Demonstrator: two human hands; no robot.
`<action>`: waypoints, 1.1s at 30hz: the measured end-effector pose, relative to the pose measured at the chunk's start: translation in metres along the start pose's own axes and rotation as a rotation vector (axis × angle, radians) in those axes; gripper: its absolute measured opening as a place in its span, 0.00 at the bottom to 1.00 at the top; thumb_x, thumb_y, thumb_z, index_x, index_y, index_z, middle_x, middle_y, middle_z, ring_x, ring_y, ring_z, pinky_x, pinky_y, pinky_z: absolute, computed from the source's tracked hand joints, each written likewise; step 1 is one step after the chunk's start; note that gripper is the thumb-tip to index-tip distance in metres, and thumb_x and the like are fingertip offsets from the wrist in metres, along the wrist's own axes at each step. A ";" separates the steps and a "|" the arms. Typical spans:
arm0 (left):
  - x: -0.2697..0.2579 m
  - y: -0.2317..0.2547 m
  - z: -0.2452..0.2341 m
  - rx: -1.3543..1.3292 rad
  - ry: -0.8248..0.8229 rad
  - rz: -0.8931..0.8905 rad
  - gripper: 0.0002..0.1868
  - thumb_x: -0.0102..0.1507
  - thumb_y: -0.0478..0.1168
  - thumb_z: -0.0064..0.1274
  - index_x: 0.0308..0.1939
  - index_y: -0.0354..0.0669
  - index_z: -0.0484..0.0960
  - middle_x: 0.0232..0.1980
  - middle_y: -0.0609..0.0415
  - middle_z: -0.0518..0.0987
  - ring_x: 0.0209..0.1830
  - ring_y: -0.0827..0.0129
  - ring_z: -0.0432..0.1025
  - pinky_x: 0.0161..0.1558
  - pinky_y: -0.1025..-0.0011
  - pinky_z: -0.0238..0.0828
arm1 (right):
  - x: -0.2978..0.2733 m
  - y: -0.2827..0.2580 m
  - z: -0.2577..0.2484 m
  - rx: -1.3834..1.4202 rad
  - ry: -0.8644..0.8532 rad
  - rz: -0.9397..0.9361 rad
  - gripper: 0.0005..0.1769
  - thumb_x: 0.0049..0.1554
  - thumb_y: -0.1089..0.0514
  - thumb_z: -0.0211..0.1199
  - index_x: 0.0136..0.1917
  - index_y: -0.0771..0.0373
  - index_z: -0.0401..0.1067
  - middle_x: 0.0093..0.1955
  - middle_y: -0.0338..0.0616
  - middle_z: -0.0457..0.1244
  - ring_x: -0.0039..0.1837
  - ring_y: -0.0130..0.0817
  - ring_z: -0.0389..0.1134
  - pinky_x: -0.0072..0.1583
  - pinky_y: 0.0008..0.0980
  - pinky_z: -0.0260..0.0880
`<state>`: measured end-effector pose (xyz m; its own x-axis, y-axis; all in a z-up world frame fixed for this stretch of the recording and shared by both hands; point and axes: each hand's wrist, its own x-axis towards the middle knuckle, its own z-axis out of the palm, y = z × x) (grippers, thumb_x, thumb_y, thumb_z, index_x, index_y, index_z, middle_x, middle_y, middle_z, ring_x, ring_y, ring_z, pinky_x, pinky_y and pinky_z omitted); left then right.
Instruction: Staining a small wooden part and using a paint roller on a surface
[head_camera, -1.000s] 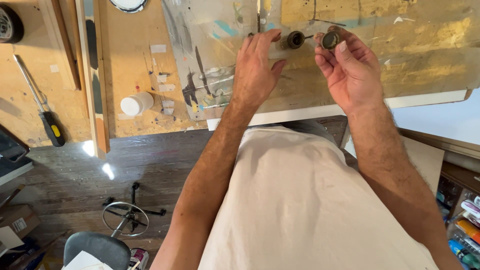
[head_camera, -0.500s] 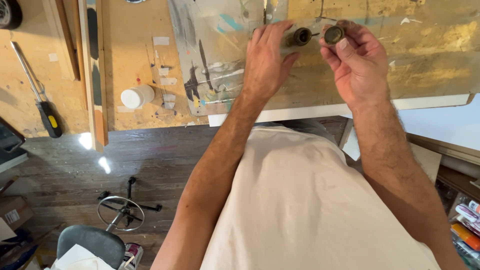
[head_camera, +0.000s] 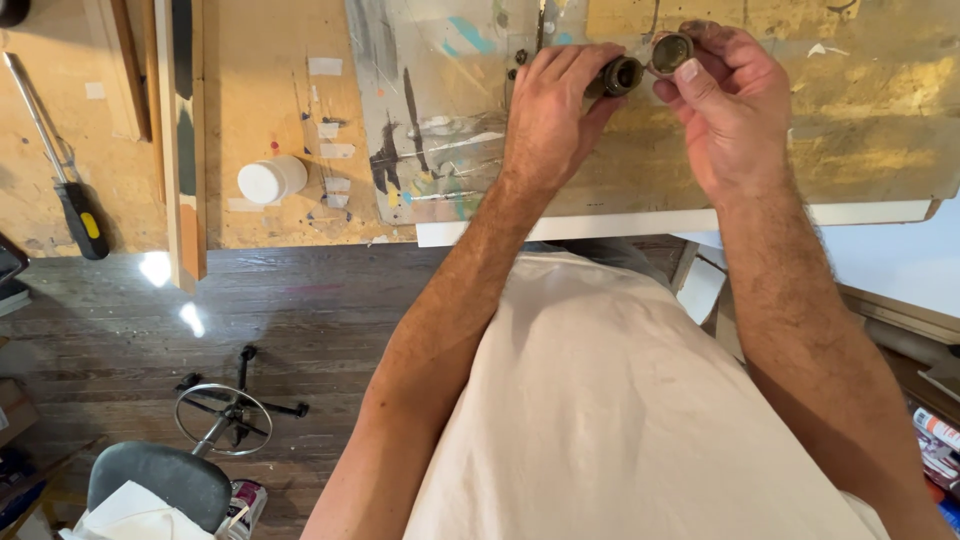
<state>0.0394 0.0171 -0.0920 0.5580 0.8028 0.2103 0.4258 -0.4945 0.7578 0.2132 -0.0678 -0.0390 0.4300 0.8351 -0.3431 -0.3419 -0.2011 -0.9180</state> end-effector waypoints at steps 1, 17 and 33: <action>-0.001 0.001 -0.001 -0.006 0.014 0.001 0.26 0.60 0.42 0.71 0.60 0.53 0.77 0.57 0.60 0.83 0.58 0.59 0.73 0.56 0.59 0.70 | 0.000 -0.001 -0.001 -0.033 -0.022 -0.033 0.17 0.63 0.61 0.68 0.63 0.62 0.70 0.59 0.43 0.69 0.59 0.33 0.72 0.59 0.30 0.81; 0.011 0.036 -0.023 -0.103 0.101 0.064 0.26 0.60 0.43 0.73 0.58 0.53 0.77 0.54 0.61 0.82 0.53 0.61 0.75 0.57 0.63 0.76 | -0.041 -0.078 0.046 -0.789 -0.233 -0.694 0.21 0.66 0.84 0.73 0.66 0.88 0.67 0.63 0.73 0.64 0.66 0.63 0.69 0.70 0.52 0.76; 0.010 0.044 -0.030 -0.126 0.109 0.076 0.24 0.64 0.45 0.69 0.60 0.55 0.76 0.56 0.64 0.81 0.55 0.65 0.76 0.56 0.67 0.80 | -0.043 -0.107 0.043 -1.176 -0.335 -0.959 0.15 0.67 0.81 0.83 0.62 0.85 0.78 0.63 0.71 0.68 0.66 0.61 0.71 0.71 0.51 0.74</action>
<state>0.0417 0.0133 -0.0382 0.5014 0.7995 0.3307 0.2889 -0.5150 0.8071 0.1956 -0.0598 0.0827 -0.1580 0.9216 0.3545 0.8361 0.3159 -0.4486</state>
